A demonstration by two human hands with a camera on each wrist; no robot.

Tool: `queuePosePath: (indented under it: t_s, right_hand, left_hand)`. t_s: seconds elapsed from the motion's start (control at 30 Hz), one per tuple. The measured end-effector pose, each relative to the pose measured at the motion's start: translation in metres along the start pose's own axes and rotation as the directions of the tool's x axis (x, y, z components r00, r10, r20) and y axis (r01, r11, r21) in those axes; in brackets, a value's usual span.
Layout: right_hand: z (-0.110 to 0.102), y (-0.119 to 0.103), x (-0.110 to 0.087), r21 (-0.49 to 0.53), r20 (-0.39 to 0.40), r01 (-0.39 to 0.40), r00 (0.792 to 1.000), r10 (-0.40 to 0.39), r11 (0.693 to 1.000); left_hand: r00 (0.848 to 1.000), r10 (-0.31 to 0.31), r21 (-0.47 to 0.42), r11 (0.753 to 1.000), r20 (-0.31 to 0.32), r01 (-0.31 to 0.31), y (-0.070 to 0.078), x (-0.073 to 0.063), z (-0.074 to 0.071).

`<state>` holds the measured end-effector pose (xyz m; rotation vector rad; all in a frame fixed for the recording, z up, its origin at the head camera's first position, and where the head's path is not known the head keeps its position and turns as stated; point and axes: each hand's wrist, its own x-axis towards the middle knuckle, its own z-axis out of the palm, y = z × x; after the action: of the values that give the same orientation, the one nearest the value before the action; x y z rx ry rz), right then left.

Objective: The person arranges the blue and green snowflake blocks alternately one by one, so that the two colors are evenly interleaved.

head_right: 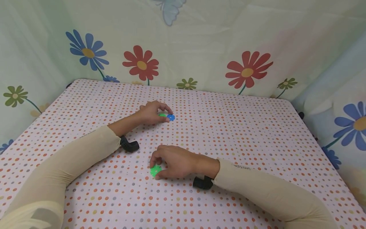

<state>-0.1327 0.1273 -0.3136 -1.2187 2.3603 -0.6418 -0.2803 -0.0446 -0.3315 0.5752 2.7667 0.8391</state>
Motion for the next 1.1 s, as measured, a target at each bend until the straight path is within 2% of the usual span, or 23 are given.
queuePosePath:
  t_s: [0.27,0.77,1.1]
  right_hand:
    - [-0.0001,-0.0007,0.0000,-0.005,-0.002,0.006,1.000,-0.006,1.000]
    - [-0.0006,-0.0021,-0.0001,-0.006,0.004,-0.031,1.000,0.031,1.000]
    - [-0.0014,-0.0052,-0.0030,-0.087,0.005,0.006,1.000,-0.006,0.996]
  left_hand:
    - [1.000,-0.008,0.008,1.000,0.006,0.008,0.0010,-0.0007,-0.0003]
    - [1.000,-0.017,0.022,1.000,0.004,0.017,0.0011,-0.0001,0.0001]
    - [1.000,-0.021,0.029,0.999,0.002,0.021,0.0025,-0.0004,0.0004]
